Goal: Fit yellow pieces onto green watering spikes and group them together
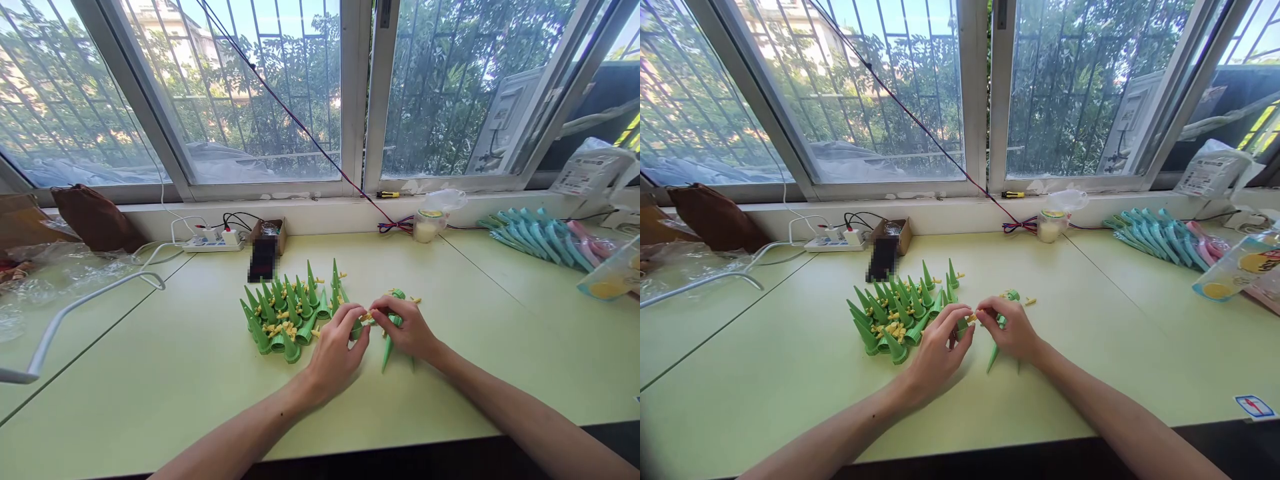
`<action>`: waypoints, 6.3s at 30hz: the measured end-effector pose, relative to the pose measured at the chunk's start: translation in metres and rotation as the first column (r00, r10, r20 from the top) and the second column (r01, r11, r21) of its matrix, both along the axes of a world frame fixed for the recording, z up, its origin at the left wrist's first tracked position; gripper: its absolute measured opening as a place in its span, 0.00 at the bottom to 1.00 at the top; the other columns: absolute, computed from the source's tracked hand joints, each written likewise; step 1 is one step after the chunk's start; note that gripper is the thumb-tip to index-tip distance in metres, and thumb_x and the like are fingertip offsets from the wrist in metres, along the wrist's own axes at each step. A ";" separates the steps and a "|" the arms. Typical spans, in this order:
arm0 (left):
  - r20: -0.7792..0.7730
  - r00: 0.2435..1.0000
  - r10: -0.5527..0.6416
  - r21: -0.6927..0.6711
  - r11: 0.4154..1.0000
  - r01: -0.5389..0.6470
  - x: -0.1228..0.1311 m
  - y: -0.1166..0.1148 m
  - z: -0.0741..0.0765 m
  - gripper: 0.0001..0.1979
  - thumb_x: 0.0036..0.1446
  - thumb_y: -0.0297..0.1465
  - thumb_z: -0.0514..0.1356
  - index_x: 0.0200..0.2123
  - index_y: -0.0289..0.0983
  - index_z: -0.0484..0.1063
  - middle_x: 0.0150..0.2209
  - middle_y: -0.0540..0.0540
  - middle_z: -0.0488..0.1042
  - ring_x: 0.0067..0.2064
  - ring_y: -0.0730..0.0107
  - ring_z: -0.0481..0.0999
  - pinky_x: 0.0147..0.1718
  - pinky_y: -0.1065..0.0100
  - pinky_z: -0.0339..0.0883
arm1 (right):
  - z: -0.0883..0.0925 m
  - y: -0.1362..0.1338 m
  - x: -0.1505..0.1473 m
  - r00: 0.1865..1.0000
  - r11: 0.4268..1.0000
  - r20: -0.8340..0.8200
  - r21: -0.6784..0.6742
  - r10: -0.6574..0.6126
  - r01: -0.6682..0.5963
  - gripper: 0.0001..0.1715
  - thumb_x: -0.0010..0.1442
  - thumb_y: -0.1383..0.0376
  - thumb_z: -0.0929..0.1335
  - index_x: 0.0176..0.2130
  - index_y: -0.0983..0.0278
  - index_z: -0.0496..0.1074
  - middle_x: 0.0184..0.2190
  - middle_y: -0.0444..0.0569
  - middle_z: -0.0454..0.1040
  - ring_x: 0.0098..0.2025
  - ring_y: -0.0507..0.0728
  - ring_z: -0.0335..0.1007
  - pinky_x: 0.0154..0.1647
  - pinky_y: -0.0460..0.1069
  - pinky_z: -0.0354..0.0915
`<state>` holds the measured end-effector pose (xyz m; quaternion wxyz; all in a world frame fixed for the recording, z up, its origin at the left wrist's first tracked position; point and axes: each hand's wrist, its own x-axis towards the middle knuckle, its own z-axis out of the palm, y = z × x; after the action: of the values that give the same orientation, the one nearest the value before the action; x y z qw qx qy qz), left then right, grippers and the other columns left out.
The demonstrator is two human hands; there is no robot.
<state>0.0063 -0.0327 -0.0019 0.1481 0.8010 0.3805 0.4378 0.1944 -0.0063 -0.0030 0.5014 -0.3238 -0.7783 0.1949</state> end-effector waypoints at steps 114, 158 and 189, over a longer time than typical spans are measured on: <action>-0.030 0.999 0.013 -0.098 0.995 -0.016 0.000 0.000 -0.003 0.13 0.64 0.28 0.58 0.51 0.41 0.65 0.43 0.48 0.75 0.29 0.74 0.69 0.34 0.68 0.66 | -0.002 0.000 -0.002 0.994 0.986 0.087 -0.156 0.067 -0.053 0.19 0.72 0.54 0.63 0.35 0.63 0.73 0.24 0.45 0.71 0.24 0.52 0.59 0.26 0.47 0.57; -0.079 0.997 -0.003 -0.115 0.993 -0.006 0.000 -0.004 0.000 0.16 0.63 0.27 0.57 0.54 0.40 0.64 0.41 0.47 0.76 0.31 0.71 0.72 0.30 0.68 0.67 | -0.003 0.000 -0.001 0.994 0.984 0.096 -0.176 0.058 -0.040 0.19 0.70 0.53 0.65 0.34 0.63 0.73 0.21 0.43 0.67 0.22 0.51 0.56 0.24 0.47 0.56; -0.147 0.989 -0.008 -0.126 0.992 -0.011 0.000 -0.003 -0.008 0.19 0.63 0.29 0.57 0.57 0.39 0.63 0.40 0.46 0.76 0.32 0.68 0.75 0.35 0.65 0.70 | -0.012 0.005 0.000 0.991 0.992 0.132 -0.128 0.033 -0.016 0.26 0.71 0.58 0.64 0.23 0.63 0.61 0.17 0.37 0.54 0.21 0.49 0.46 0.23 0.47 0.48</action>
<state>0.0067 -0.0356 -0.0095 0.1698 0.8198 0.4179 0.3528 0.1947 -0.0008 -0.0147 0.4241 -0.3578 -0.8002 0.2278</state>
